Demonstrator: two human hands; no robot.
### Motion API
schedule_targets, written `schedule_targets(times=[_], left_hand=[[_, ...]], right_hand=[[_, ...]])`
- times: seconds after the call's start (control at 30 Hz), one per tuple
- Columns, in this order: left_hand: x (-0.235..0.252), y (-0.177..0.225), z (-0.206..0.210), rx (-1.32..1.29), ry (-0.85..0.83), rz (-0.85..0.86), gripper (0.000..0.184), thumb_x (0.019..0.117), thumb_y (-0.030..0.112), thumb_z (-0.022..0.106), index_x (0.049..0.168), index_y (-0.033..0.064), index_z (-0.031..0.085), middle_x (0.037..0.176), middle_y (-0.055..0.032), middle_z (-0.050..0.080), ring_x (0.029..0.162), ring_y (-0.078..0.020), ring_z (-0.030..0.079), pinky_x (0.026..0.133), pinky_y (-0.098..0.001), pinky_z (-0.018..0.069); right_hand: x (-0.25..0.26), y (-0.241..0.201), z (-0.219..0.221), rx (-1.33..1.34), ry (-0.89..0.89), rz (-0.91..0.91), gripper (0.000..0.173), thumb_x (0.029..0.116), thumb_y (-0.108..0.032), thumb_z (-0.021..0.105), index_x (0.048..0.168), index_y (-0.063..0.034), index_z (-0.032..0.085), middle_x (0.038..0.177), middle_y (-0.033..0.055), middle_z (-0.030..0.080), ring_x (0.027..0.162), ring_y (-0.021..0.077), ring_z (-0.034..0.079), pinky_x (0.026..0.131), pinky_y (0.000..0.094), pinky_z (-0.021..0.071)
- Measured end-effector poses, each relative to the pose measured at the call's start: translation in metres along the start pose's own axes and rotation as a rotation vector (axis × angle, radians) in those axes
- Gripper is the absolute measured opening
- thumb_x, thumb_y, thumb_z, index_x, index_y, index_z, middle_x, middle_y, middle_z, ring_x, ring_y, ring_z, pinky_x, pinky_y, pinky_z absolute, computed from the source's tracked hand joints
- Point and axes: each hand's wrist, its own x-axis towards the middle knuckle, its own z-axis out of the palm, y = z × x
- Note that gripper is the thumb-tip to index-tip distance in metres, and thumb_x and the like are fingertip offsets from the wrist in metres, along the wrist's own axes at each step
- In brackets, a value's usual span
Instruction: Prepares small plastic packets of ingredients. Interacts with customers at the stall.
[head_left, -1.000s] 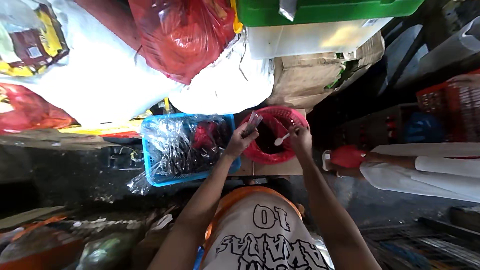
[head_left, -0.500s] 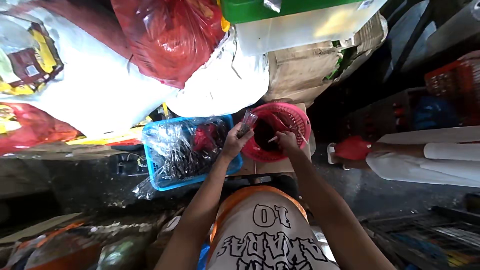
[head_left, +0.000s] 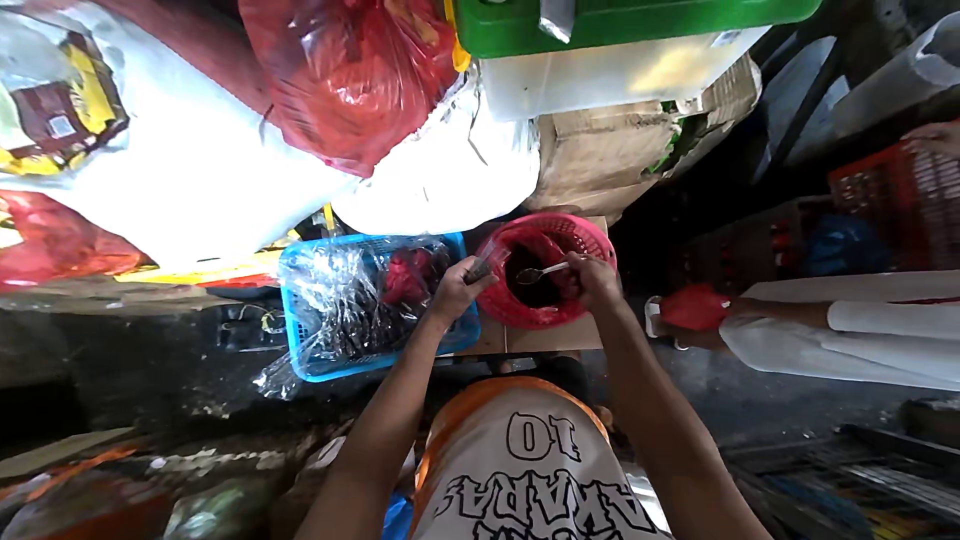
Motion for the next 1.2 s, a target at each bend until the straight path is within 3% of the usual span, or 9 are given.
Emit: schedule_targets(times=[0.23, 0.43, 0.6, 0.77, 0.9, 1.0, 1.07, 1.13, 1.2], left_hand=[[0.006, 0.003, 0.01, 0.009, -0.108, 0.028, 0.014, 0.0984, 0.025, 0.069, 0.104, 0.0118, 0.067, 0.085, -0.0023, 0.065, 0.067, -0.0113, 0.058, 0.06, -0.0284, 0.0492], [0.007, 0.01, 0.025, -0.015, -0.175, 0.104, 0.016, 0.0983, 0.023, 0.069, 0.11, 0.0107, 0.069, 0.094, -0.0019, 0.069, 0.078, -0.0109, 0.064, 0.07, -0.0299, 0.0549], [0.003, 0.016, 0.034, -0.08, -0.2, 0.108, 0.017, 0.0988, 0.02, 0.068, 0.112, 0.0097, 0.067, 0.089, -0.0035, 0.066, 0.063, -0.0097, 0.056, 0.055, -0.0251, 0.0478], [0.001, 0.02, 0.048, -0.315, -0.2, 0.088, 0.018, 0.098, 0.02, 0.067, 0.113, 0.0112, 0.065, 0.075, -0.0018, 0.06, 0.052, -0.0066, 0.047, 0.045, -0.0194, 0.0384], [0.006, 0.019, 0.054, -0.343, -0.182, 0.118, 0.017, 0.0973, 0.018, 0.068, 0.113, 0.0112, 0.066, 0.074, -0.0023, 0.059, 0.053, -0.0079, 0.047, 0.046, -0.0209, 0.039], [0.008, 0.021, 0.052, -0.38, -0.186, 0.129, 0.02, 0.0988, 0.02, 0.065, 0.117, 0.0111, 0.065, 0.076, -0.003, 0.058, 0.053, -0.0085, 0.047, 0.047, -0.0213, 0.041], [0.009, 0.023, 0.052, -0.455, -0.18, 0.138, 0.026, 0.0996, 0.033, 0.064, 0.118, 0.0137, 0.065, 0.074, -0.0022, 0.056, 0.052, -0.0081, 0.046, 0.045, -0.0206, 0.0401], [0.022, 0.036, 0.055, -0.546, -0.187, 0.157, 0.04, 0.0986, 0.048, 0.063, 0.119, 0.0145, 0.065, 0.078, -0.0012, 0.058, 0.058, -0.0093, 0.051, 0.051, -0.023, 0.0452], [0.034, 0.054, 0.057, -0.595, -0.188, 0.191, 0.05, 0.0969, 0.06, 0.058, 0.117, 0.0146, 0.065, 0.077, 0.0008, 0.058, 0.06, -0.0087, 0.053, 0.055, -0.0237, 0.0474]], right_hand=[[-0.038, -0.06, -0.003, 0.012, -0.032, -0.247, 0.024, 0.1058, -0.025, 0.056, 0.105, -0.0027, 0.066, 0.068, 0.0024, 0.061, 0.045, 0.0065, 0.046, 0.039, 0.0211, 0.0392], [-0.056, -0.088, 0.01, -0.058, -0.06, -0.395, 0.024, 0.1051, -0.022, 0.058, 0.105, 0.0002, 0.067, 0.066, 0.0046, 0.062, 0.043, 0.0078, 0.046, 0.038, 0.0218, 0.039], [-0.067, -0.091, 0.033, -0.544, -0.032, -0.683, 0.026, 0.1018, -0.027, 0.062, 0.101, -0.0029, 0.072, 0.074, 0.0043, 0.068, 0.059, 0.0127, 0.061, 0.058, 0.0349, 0.0543], [-0.125, -0.099, 0.061, -1.048, 0.052, -1.042, 0.026, 0.1025, -0.032, 0.056, 0.098, -0.0126, 0.072, 0.072, 0.0012, 0.068, 0.064, 0.018, 0.066, 0.062, 0.0464, 0.0554], [-0.151, -0.102, 0.043, -0.874, 0.132, -1.296, 0.02, 0.1012, -0.023, 0.06, 0.097, -0.0093, 0.074, 0.073, 0.0, 0.069, 0.061, 0.0111, 0.064, 0.057, 0.036, 0.0549], [-0.125, -0.078, 0.008, -0.604, 0.214, -1.196, 0.021, 0.1037, -0.021, 0.058, 0.099, -0.0052, 0.071, 0.071, 0.0007, 0.065, 0.057, 0.0088, 0.059, 0.052, 0.0312, 0.0523], [-0.089, -0.029, -0.016, -0.725, 0.254, -0.965, 0.024, 0.1047, -0.028, 0.056, 0.104, -0.0074, 0.07, 0.078, 0.0057, 0.067, 0.063, 0.0179, 0.064, 0.056, 0.0415, 0.057], [-0.059, 0.018, -0.026, -0.999, 0.221, -0.653, 0.027, 0.1013, -0.033, 0.057, 0.112, -0.0137, 0.073, 0.096, 0.0088, 0.074, 0.087, 0.0267, 0.072, 0.078, 0.0554, 0.0604], [-0.046, 0.045, -0.027, -1.203, 0.152, -0.472, 0.033, 0.1014, -0.042, 0.053, 0.119, -0.0222, 0.074, 0.116, 0.0053, 0.074, 0.114, 0.0272, 0.068, 0.098, 0.058, 0.0537]])
